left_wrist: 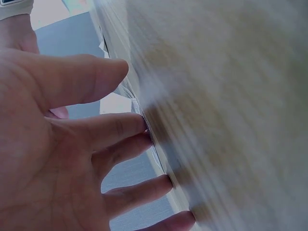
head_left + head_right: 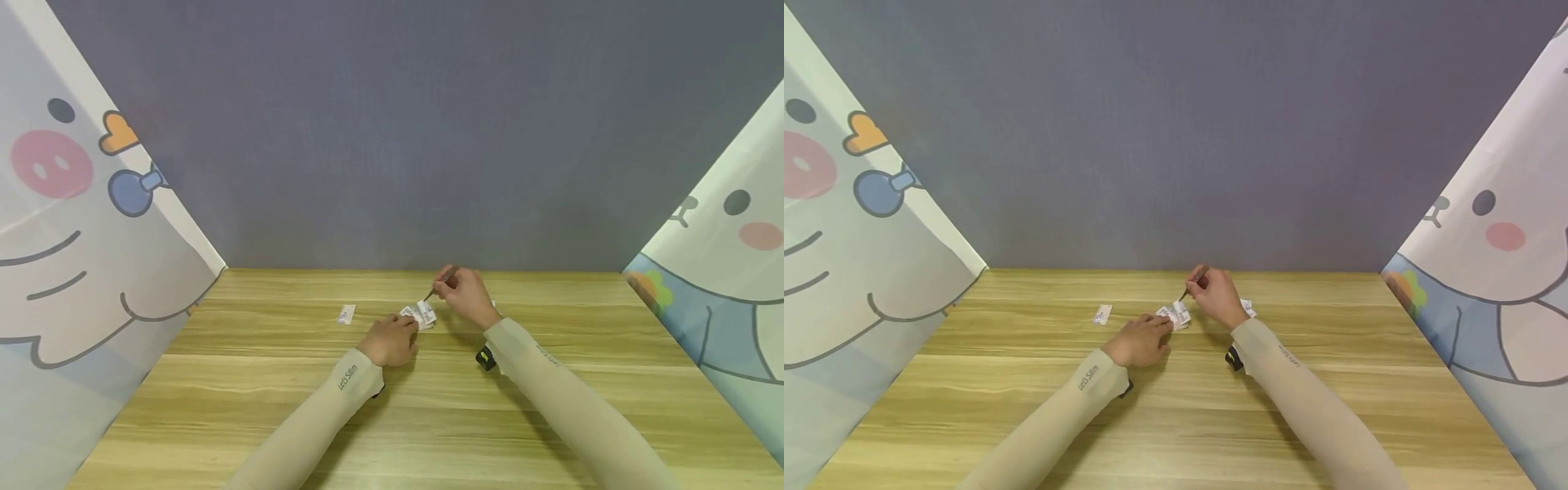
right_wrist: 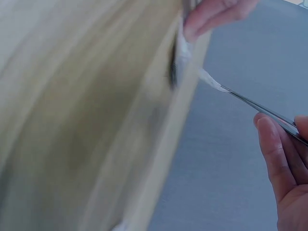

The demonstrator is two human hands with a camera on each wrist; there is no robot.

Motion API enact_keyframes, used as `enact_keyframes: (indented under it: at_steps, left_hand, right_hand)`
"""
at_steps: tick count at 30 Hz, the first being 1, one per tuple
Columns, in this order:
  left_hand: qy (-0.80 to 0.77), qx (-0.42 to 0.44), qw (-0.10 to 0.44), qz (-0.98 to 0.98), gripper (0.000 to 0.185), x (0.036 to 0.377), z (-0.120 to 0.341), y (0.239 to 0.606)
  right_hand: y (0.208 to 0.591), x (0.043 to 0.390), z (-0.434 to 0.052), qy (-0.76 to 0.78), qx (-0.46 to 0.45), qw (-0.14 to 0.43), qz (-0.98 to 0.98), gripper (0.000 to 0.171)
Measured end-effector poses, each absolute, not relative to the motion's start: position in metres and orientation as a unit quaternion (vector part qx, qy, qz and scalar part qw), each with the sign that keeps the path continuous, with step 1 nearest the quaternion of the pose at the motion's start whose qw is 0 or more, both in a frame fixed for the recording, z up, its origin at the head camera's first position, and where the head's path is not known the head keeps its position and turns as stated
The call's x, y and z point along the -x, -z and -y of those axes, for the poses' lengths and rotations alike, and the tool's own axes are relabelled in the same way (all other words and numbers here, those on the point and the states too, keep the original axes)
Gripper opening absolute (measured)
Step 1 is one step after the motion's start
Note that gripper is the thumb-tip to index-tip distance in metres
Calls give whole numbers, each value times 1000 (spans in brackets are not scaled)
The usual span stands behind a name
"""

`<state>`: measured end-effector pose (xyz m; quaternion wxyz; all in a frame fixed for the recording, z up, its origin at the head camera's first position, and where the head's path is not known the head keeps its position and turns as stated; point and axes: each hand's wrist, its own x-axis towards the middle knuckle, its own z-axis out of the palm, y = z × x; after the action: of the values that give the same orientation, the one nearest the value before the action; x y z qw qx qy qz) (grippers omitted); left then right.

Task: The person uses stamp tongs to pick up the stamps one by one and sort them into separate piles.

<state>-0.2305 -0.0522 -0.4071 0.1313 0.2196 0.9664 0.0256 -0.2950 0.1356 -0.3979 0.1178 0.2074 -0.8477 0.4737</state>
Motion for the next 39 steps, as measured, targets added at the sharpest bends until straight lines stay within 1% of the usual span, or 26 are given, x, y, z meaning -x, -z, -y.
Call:
enact_keyframes:
  at_steps: [4, 8, 13, 17, 23, 31, 39]
  left_hand:
    - [-21, -225, 128, -966, 53, 230, 53, 406]
    - [-18, -230, 125, -965, 53, 229, 54, 406]
    - [-24, -231, 126, -964, 53, 228, 55, 405]
    - [-34, -229, 124, -965, 53, 228, 55, 405]
    - [-43, -231, 123, -964, 52, 227, 56, 405]
    - [-55, -232, 133, -962, 52, 226, 57, 403]
    - [-57, -229, 137, -962, 52, 226, 57, 404]
  right_hand:
    - [389, 295, -145, -471, -223, 153, 840, 1]
    - [379, 292, -158, -450, -216, 180, 848, 5]
    - [370, 287, -175, -442, -213, 204, 847, 3]
    - [367, 285, -187, -440, -216, 212, 845, 4]
    - [369, 281, -207, -420, -200, 216, 858, 4]
    - [383, 281, -238, -414, -168, 196, 873, 5]
    - [395, 283, -250, -406, -140, 178, 885, 9]
